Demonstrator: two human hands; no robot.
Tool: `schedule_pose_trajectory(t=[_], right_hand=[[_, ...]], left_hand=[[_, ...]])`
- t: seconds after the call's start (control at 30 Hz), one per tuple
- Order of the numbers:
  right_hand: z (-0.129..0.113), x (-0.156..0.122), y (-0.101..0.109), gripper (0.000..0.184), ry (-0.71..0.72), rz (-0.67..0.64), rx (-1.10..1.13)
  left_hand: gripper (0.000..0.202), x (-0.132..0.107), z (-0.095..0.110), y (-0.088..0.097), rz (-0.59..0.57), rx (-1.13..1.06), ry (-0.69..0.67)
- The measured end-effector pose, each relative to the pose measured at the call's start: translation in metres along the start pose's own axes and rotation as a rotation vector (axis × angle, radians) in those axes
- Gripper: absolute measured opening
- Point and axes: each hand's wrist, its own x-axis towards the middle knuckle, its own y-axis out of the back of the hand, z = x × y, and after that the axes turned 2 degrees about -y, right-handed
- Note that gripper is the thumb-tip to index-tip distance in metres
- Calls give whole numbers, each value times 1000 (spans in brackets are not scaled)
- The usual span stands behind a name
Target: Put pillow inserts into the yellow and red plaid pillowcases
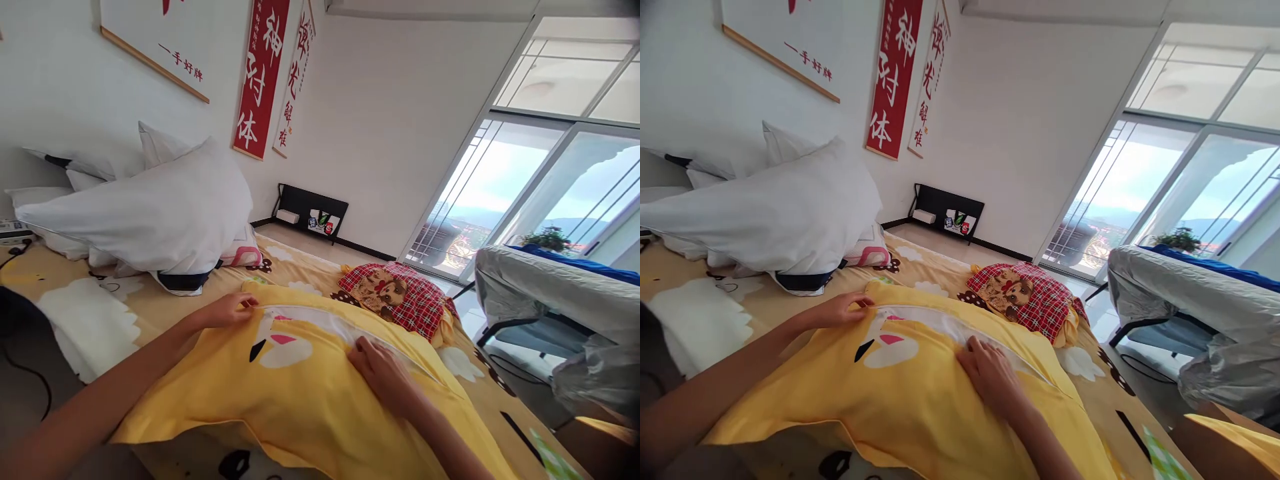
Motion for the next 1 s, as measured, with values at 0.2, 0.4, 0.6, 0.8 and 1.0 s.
schedule_pose_trajectory(t=[0.2,0.4,0.6,0.8,1.0], right_hand=[[-13,29,34,55,-244,101,-323],[-1,46,20,42,-217,-44,-336],[40,59,41,37,-250,-13,-381],[9,56,56,37,-90,162,-289],[-94,58,37,25,494,196,-190]], left_hand=[[31,-5,9,-1,17,-43,-67],[19,-3,-3,-14,97,-50,-146],[15,-4,-3,-27,169,-72,-223],[10,8,2,-34,154,-88,-267],[8,3,-18,-50,266,-122,-366]])
